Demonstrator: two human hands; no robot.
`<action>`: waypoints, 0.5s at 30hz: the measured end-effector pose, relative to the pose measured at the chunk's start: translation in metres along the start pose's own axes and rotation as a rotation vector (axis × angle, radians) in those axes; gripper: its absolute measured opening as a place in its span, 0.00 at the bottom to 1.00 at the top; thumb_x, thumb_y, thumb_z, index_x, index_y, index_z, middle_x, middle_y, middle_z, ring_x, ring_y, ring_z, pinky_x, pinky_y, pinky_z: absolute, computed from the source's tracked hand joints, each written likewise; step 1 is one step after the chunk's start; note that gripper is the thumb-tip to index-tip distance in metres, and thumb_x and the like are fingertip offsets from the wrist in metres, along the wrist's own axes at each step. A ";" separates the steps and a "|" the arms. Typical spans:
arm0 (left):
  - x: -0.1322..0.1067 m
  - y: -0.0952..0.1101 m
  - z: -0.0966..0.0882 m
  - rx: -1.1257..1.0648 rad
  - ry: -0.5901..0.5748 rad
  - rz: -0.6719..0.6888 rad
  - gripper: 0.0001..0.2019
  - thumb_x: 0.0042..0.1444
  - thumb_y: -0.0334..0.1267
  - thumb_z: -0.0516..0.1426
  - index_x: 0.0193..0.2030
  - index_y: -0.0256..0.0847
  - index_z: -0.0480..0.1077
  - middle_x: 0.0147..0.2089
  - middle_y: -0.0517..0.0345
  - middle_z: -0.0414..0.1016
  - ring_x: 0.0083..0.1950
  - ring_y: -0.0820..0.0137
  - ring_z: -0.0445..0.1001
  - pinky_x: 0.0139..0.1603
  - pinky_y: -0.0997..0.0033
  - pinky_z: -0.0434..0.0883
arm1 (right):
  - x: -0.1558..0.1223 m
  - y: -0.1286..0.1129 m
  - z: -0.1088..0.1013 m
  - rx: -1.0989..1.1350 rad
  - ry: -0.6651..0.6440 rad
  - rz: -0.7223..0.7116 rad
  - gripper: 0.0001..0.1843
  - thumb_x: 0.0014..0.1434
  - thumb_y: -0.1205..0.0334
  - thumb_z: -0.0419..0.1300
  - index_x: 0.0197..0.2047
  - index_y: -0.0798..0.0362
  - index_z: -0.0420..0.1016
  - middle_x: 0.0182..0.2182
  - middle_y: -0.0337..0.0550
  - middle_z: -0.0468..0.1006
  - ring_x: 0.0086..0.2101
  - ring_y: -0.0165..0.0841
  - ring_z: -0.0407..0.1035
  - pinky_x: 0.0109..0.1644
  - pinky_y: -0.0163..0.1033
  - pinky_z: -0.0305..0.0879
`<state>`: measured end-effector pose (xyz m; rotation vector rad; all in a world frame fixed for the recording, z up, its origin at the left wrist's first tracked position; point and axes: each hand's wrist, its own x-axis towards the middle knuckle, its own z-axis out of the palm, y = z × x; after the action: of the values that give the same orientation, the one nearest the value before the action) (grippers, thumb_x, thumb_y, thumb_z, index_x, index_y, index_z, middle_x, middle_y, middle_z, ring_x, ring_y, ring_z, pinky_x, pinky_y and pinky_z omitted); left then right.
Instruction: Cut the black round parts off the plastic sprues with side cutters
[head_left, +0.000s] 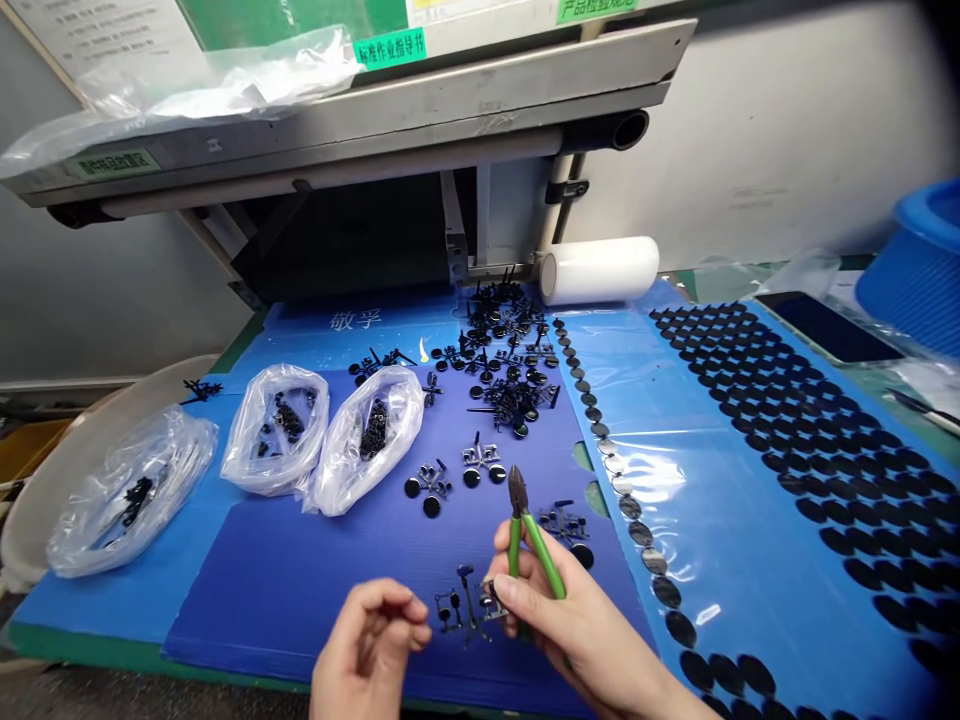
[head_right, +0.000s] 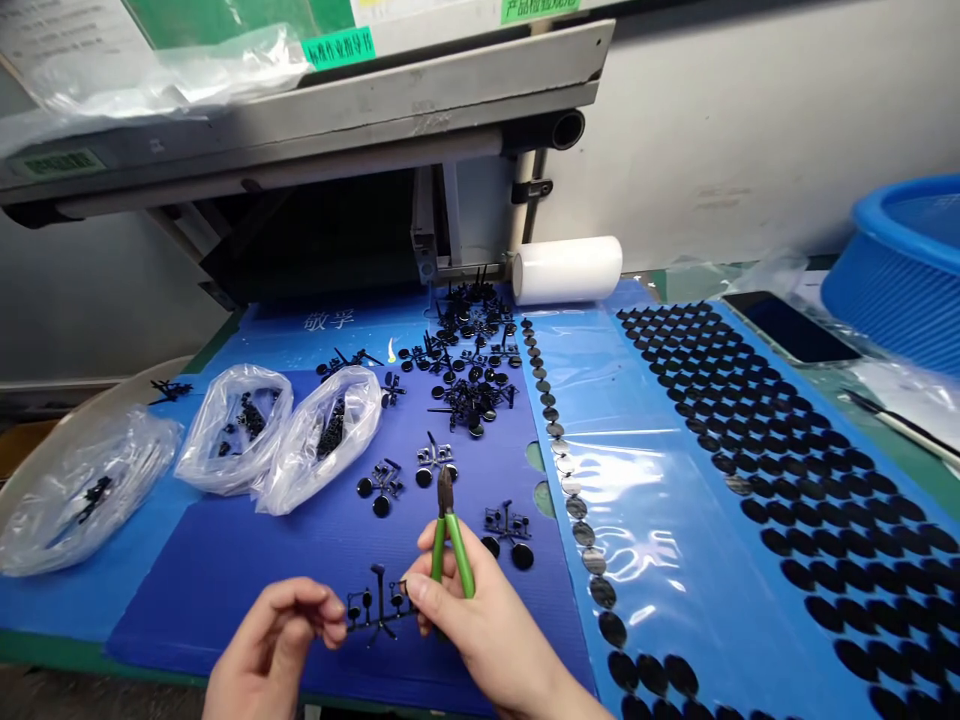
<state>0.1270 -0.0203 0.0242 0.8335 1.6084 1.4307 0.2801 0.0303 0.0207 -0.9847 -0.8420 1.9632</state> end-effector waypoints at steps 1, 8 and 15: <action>0.004 0.004 -0.001 -0.061 -0.058 -0.084 0.15 0.42 0.49 0.59 0.29 0.39 0.67 0.24 0.59 0.70 0.23 0.74 0.67 0.22 0.78 0.66 | 0.000 -0.001 -0.001 -0.028 -0.017 -0.003 0.19 0.46 0.53 0.64 0.37 0.50 0.61 0.26 0.37 0.66 0.25 0.30 0.59 0.28 0.34 0.57; 0.011 0.014 -0.008 -0.273 -0.500 -0.486 0.11 0.45 0.38 0.60 0.31 0.36 0.64 0.20 0.66 0.62 0.17 0.85 0.57 0.13 0.88 0.55 | -0.002 -0.002 -0.002 -0.112 -0.124 0.043 0.18 0.49 0.54 0.62 0.38 0.51 0.60 0.26 0.35 0.66 0.24 0.28 0.59 0.28 0.34 0.57; -0.006 0.013 -0.008 -0.339 -0.571 -0.465 0.12 0.46 0.38 0.60 0.33 0.37 0.60 0.23 0.66 0.63 0.17 0.85 0.60 0.14 0.88 0.58 | -0.006 -0.001 0.008 -0.017 -0.060 0.042 0.17 0.48 0.56 0.63 0.37 0.52 0.62 0.25 0.35 0.67 0.23 0.27 0.59 0.28 0.33 0.56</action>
<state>0.1223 -0.0280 0.0378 0.5500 1.0004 0.9739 0.2763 0.0238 0.0278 -0.9650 -0.8793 2.0331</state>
